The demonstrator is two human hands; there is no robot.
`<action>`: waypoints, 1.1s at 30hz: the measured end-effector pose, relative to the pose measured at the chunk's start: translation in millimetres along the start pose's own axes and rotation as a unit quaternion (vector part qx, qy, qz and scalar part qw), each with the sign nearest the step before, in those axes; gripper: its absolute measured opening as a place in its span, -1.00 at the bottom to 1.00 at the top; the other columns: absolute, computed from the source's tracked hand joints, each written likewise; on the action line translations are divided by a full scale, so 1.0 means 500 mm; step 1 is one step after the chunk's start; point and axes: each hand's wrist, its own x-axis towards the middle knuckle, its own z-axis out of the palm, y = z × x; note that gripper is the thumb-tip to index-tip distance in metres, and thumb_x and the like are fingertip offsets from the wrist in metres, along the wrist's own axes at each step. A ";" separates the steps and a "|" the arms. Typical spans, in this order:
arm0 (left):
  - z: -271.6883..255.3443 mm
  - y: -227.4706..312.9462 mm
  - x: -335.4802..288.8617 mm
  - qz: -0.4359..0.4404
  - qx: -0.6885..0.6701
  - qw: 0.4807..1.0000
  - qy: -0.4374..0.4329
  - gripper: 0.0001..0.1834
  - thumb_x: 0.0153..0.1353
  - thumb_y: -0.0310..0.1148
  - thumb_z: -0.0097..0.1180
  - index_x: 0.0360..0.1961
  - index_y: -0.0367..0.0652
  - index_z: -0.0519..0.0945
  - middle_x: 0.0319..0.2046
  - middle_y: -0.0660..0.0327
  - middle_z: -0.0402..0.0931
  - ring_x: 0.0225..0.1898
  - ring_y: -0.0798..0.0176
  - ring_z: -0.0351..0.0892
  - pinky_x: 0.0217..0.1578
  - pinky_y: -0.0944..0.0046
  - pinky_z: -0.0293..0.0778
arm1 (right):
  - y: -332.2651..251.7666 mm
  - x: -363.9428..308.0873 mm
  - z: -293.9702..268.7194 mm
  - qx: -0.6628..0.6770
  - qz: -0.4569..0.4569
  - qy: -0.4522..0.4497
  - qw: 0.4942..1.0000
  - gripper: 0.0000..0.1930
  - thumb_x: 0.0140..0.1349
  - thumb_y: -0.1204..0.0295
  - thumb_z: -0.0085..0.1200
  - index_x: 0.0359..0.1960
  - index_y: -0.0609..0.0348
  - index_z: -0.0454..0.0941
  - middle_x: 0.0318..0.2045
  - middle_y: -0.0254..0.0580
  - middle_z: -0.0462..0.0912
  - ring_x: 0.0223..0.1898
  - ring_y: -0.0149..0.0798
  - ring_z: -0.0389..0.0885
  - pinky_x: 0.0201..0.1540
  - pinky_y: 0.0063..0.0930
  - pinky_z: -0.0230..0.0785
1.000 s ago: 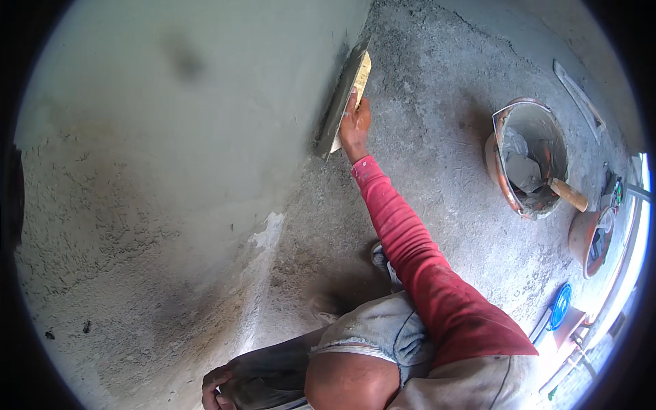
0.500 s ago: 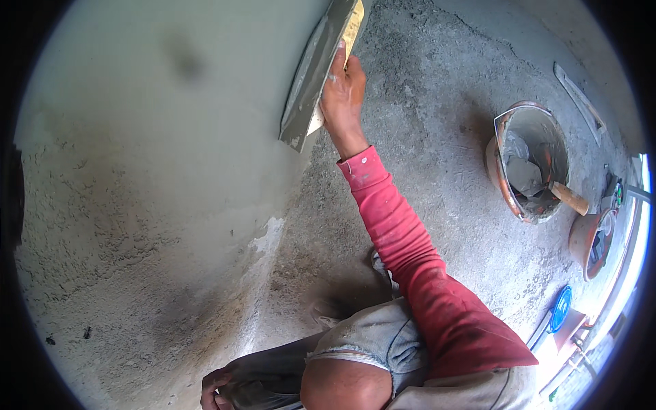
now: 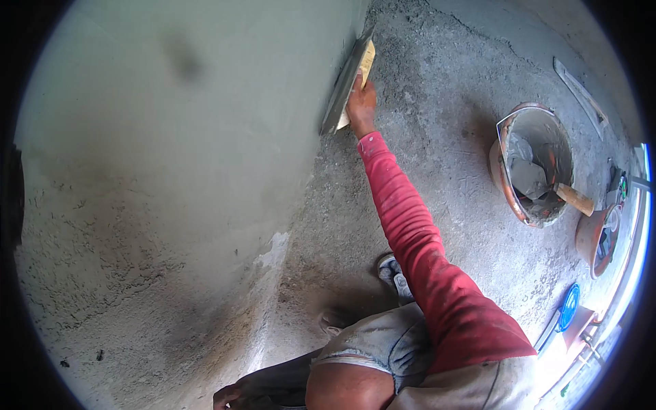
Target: The person scoops plaster from a bucket with a trowel and applies it to a wall using a large trowel, smoothing the surface in repeated strokes. The person kneels on the floor and works on a single wall section, periodically reloading the trowel from the bucket.
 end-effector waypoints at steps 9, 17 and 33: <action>0.009 0.008 0.048 -0.058 -0.010 0.998 0.009 -0.33 0.37 0.19 0.06 -0.06 -0.36 0.60 -0.13 0.00 0.63 -0.13 0.15 0.59 -0.09 0.18 0.50 | -0.360 -0.098 -0.010 0.077 -0.160 -0.019 0.984 -0.37 0.48 -0.13 -0.11 -0.09 0.40 0.38 -0.30 0.17 0.63 -0.27 -0.03 0.62 -0.12 -0.15 0.46; 0.016 0.022 0.051 -0.052 -0.024 0.998 0.003 -0.40 0.40 0.12 0.06 -0.06 -0.34 0.61 -0.15 0.02 0.63 -0.16 0.19 0.57 -0.12 0.20 0.47 | -0.048 -0.055 -0.038 -0.030 -0.069 0.003 0.997 -0.36 0.50 -0.11 -0.14 -0.12 0.42 0.47 -0.33 0.13 0.64 -0.24 -0.06 0.64 -0.13 -0.17 0.45; 0.000 -0.005 0.059 -0.027 0.012 0.999 -0.038 -0.53 0.44 -0.04 0.01 -0.04 -0.31 0.61 -0.14 -0.02 0.64 -0.09 0.06 0.60 -0.05 0.11 0.49 | -0.415 -0.050 -0.020 0.278 -0.122 -0.126 0.945 -0.58 0.50 0.15 -0.04 -0.08 0.36 0.58 -0.27 -0.19 0.69 -0.25 -0.39 0.62 -0.22 -0.49 0.47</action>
